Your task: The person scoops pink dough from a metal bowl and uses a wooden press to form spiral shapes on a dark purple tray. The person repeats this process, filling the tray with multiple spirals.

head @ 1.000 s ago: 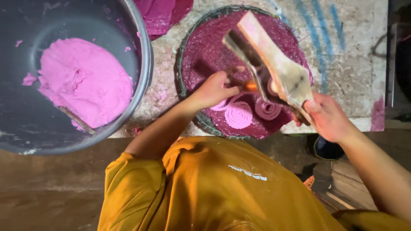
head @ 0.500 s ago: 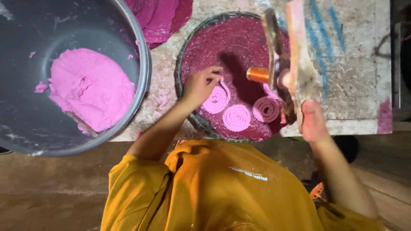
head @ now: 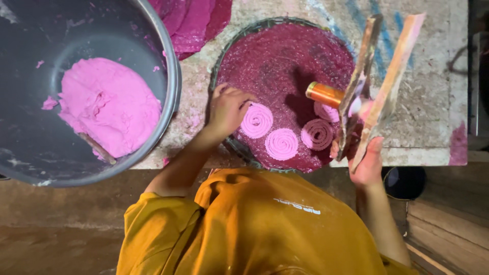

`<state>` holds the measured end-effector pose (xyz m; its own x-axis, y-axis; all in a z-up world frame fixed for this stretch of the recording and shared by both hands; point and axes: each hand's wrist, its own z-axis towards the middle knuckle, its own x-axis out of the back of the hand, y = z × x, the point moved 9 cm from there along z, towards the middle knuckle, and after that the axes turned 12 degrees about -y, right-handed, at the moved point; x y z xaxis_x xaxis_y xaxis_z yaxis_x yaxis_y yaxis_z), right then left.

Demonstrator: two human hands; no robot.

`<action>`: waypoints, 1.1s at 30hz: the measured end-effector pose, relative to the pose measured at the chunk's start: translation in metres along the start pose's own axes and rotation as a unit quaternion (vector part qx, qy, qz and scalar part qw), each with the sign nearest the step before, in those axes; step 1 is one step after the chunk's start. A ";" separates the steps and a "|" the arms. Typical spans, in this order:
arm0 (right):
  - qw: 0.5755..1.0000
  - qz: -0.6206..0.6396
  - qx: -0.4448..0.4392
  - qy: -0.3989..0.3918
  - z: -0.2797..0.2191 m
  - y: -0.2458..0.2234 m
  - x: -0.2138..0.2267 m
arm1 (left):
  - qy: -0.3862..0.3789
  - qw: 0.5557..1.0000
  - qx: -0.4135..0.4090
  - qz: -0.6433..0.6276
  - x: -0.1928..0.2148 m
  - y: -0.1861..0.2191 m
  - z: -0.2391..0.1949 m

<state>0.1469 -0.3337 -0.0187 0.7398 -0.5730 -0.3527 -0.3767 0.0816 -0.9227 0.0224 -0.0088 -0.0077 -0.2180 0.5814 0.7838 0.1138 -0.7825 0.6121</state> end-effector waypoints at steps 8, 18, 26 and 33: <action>1.000 -0.005 -0.007 0.030 0.000 0.003 0.009 | -0.012 0.998 0.034 0.055 0.006 -0.004 -0.010; 0.999 -0.029 -0.012 -0.006 0.016 -0.009 0.001 | 0.128 0.863 0.226 -0.433 -0.040 -0.123 -0.008; 0.988 -0.085 -0.085 -0.097 0.050 -0.010 -0.007 | 0.227 0.948 0.190 -0.117 0.009 -0.024 -0.078; 0.855 -0.261 -0.312 -0.321 0.082 0.013 -0.052 | 0.065 0.538 -0.194 -0.818 0.048 0.017 0.023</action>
<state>0.1488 -0.2356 -0.0253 0.9762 0.1834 -0.1161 0.0216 -0.6144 -0.7887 0.0363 0.0110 0.0425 0.2112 0.5623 -0.7995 -0.5390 0.7494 0.3846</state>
